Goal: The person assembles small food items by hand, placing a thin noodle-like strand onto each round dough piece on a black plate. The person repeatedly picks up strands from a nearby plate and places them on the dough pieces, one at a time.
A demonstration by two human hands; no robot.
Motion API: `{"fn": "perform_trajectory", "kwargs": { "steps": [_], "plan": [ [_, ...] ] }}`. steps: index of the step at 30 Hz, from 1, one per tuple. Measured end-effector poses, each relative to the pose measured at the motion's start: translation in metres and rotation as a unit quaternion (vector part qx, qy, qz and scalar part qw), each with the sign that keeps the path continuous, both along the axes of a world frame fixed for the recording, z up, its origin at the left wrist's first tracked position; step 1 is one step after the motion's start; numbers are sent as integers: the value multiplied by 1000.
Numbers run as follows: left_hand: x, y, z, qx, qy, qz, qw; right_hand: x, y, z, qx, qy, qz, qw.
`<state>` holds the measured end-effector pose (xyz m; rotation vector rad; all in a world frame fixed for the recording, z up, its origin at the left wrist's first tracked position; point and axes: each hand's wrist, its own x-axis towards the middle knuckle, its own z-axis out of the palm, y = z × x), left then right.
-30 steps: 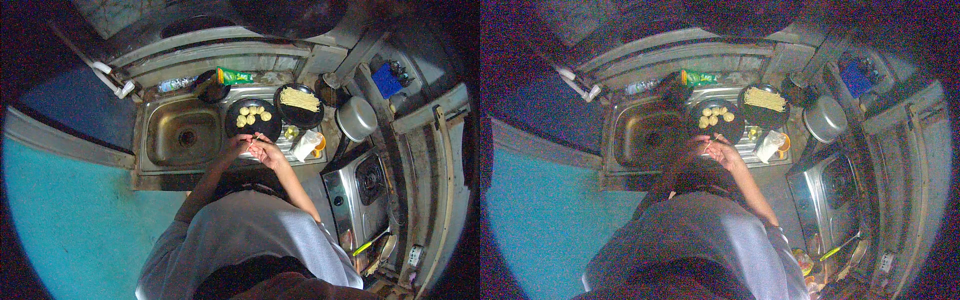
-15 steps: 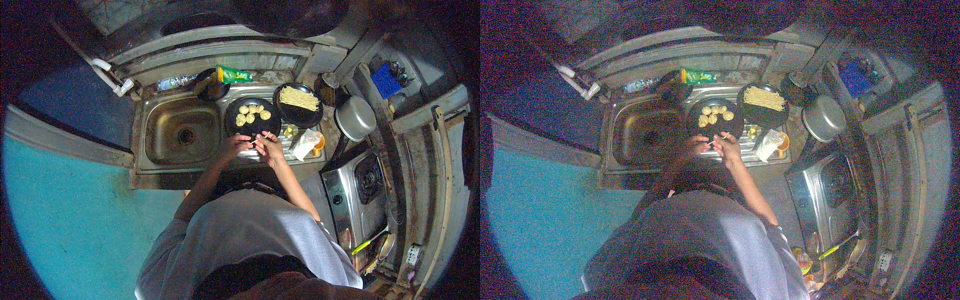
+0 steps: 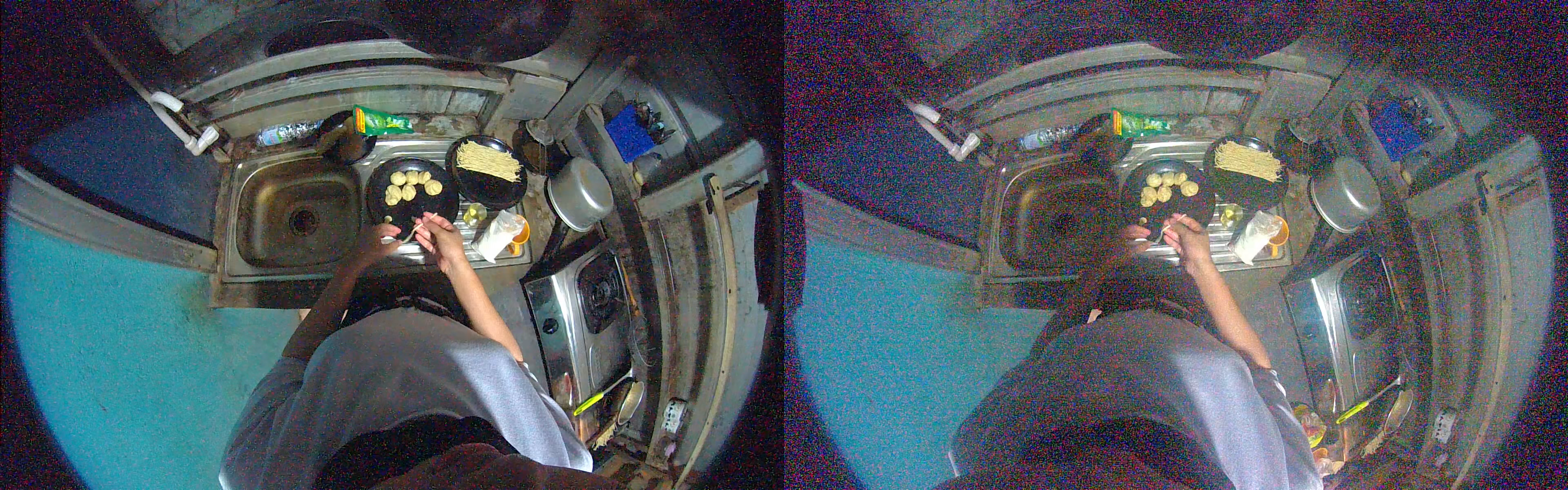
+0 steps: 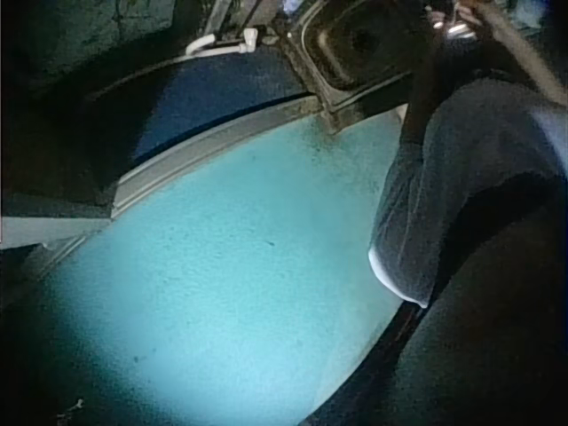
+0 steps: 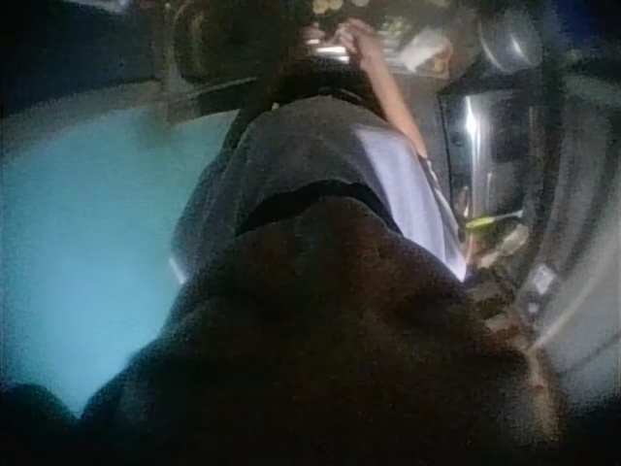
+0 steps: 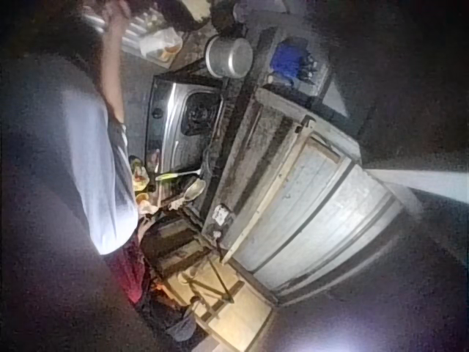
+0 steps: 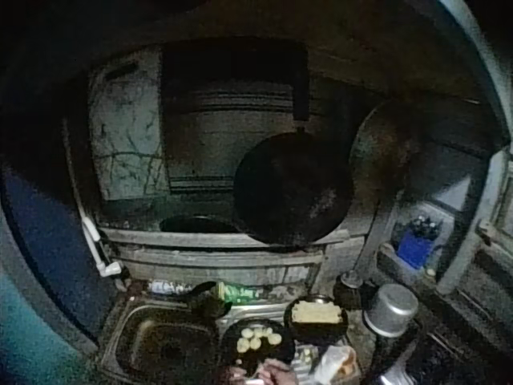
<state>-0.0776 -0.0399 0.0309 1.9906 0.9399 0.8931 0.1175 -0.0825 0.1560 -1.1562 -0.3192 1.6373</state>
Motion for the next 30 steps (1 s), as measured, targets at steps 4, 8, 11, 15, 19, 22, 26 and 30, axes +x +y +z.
{"fn": "perform_trajectory", "kwargs": {
  "steps": [4, 8, 11, 15, 19, 22, 26, 30],
  "plan": [
    [29, -11, 40, 16, 84, 115, 990, 3, 0, 1, 19, 57, 34, 998],
    [31, -5, 52, -151, 8, 65, 986, 1, 1, -7, 59, 57, 52, 995],
    [36, -15, 68, -53, -13, 107, 993, 3, 1, -12, 48, 17, 50, 997],
    [33, -12, 56, -10, -54, 93, 994, 0, -2, -5, 5, -13, 12, 1000],
    [36, -14, 52, -22, -86, 98, 991, 3, -2, -4, -12, 6, -12, 1000],
    [34, -12, 45, -51, -70, 93, 992, 5, -2, -3, -5, 19, -13, 1000],
    [34, -15, 47, -7, -97, 90, 991, 5, 0, -10, -6, 17, -28, 999],
    [35, -21, 75, 4, -50, 110, 993, 9, 0, -10, -29, 19, -25, 999]
  ]
}}
